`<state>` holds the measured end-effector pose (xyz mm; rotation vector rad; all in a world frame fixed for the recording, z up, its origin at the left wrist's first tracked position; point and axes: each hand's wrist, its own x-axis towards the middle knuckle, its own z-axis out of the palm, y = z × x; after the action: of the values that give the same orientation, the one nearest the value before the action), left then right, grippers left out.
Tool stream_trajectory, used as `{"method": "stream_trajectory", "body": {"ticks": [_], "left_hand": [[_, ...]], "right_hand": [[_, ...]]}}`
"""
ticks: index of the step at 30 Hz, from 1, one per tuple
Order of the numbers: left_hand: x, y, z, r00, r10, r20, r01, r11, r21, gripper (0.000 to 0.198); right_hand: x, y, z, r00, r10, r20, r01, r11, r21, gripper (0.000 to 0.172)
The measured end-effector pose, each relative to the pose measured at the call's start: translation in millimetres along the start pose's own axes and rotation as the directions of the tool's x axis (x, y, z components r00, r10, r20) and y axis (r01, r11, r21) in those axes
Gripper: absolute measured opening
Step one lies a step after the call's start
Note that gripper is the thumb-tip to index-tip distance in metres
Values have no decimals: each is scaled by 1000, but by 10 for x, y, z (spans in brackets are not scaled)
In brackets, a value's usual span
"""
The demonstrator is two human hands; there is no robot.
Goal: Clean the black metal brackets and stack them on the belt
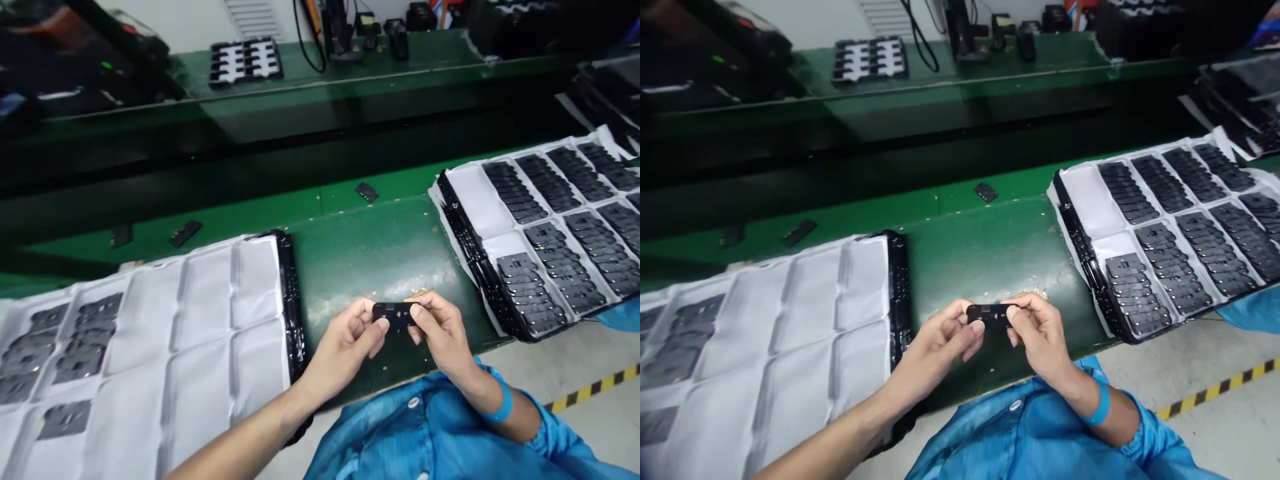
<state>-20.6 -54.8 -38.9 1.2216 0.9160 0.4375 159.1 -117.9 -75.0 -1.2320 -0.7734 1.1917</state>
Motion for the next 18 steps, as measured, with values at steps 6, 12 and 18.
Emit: {"method": "stream_trajectory", "body": {"ticks": [6,12,18], "left_hand": [[538,482,-47,971,227,-77,-212,963,165,35],[1701,1180,398,814,389,432,-520,820,240,24],[2560,1249,1355,696,173,697,-488,826,282,11]], "right_hand": [[-58,20,-58,996,-74,52,71,995,66,22],[-163,194,-174,989,-15,149,29,995,-93,13],[-212,320,-241,987,12,160,11,989,-145,18]]}}
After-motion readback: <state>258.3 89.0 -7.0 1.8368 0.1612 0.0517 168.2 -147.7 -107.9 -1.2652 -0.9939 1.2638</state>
